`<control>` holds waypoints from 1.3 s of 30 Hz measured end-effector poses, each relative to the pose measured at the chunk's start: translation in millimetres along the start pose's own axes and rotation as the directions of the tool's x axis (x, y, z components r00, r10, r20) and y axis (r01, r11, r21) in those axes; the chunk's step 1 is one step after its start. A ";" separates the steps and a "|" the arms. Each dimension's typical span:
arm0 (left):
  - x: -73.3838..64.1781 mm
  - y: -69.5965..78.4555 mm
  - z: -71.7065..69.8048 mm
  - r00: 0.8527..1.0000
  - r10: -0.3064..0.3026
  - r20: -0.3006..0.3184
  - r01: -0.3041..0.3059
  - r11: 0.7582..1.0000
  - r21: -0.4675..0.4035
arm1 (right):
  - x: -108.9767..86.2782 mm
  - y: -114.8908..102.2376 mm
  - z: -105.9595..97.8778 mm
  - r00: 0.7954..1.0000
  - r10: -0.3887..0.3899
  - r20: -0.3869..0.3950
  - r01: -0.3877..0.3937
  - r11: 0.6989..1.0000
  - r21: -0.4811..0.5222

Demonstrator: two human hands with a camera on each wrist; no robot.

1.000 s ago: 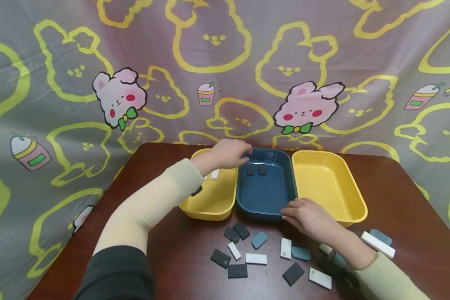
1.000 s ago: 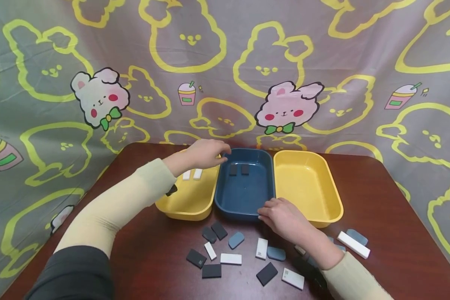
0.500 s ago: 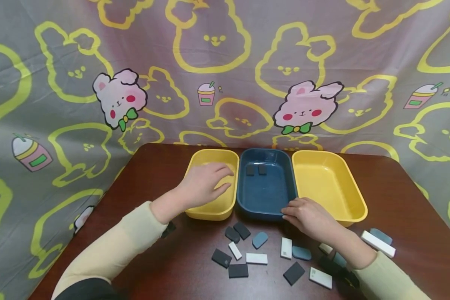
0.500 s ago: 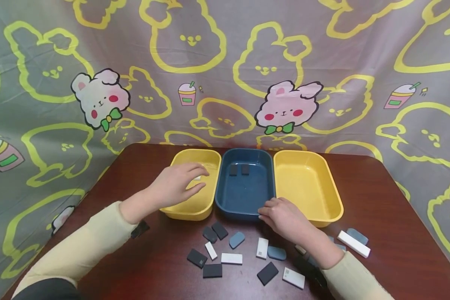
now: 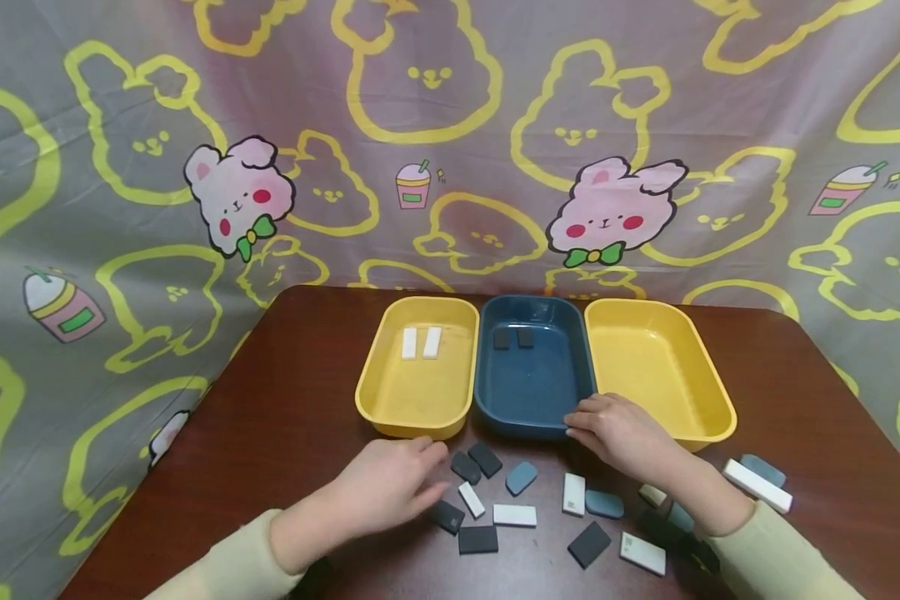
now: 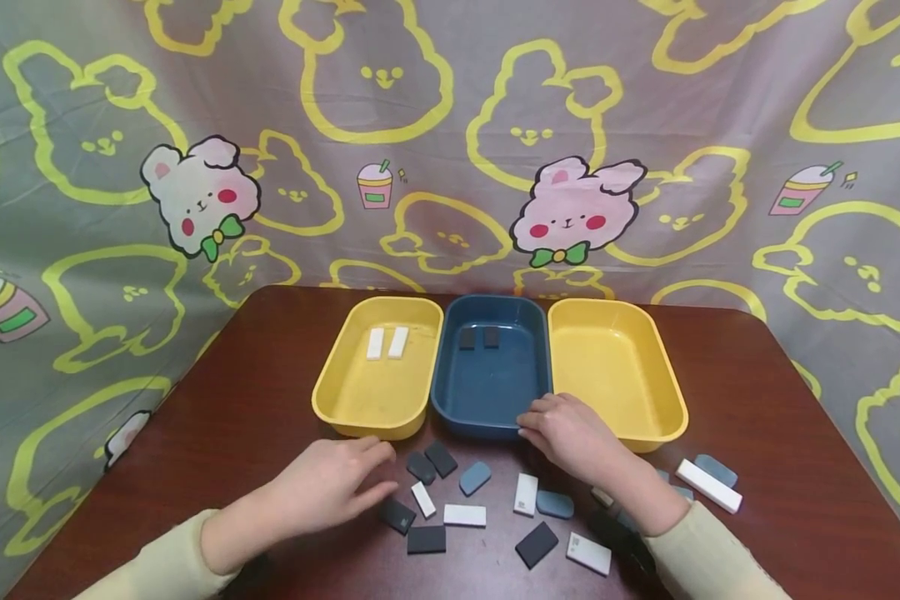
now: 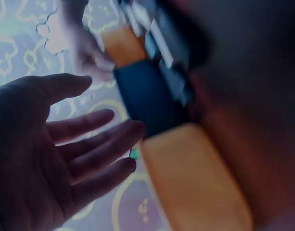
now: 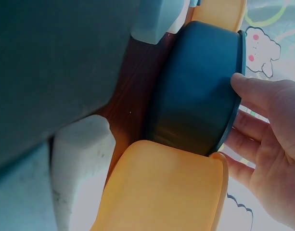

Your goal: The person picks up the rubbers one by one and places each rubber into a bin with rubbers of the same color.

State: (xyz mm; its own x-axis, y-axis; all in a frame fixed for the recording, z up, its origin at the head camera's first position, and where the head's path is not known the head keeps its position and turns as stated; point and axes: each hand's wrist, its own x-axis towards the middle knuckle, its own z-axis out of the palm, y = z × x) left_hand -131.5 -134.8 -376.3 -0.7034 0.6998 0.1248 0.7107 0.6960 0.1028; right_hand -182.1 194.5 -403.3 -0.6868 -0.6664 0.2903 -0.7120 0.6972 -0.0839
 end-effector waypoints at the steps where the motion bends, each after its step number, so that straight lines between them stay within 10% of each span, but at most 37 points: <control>1: -1.5 2.0 3.5 0.999 -0.008 0.043 0.008 1.000 0.000 | 0.0 0.0 -0.3 1.000 -0.002 0.000 0.002 1.000 0.002; 17: 0.0 9.3 30.9 0.941 -0.059 0.332 0.065 0.998 -0.007 | -0.5 -0.3 1.1 1.000 -0.002 0.003 0.002 1.000 0.011; 27: 1.4 4.7 35.6 0.965 0.076 0.250 -0.098 0.992 0.078 | -0.8 0.1 0.4 1.000 -0.002 -0.002 0.002 1.000 0.004; 39: -2.5 -0.1 30.3 0.960 0.108 0.260 -0.112 0.994 0.000 | -0.1 0.4 1.4 1.000 -0.006 -0.003 0.006 1.000 -0.002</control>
State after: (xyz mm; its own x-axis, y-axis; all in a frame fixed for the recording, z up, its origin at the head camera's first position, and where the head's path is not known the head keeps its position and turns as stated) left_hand -130.3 -131.7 -406.5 -0.6024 0.7883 -0.1254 0.7847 0.6136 0.0880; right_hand -182.6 194.5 -404.6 -0.6823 -0.6693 0.2940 -0.7154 0.6941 -0.0801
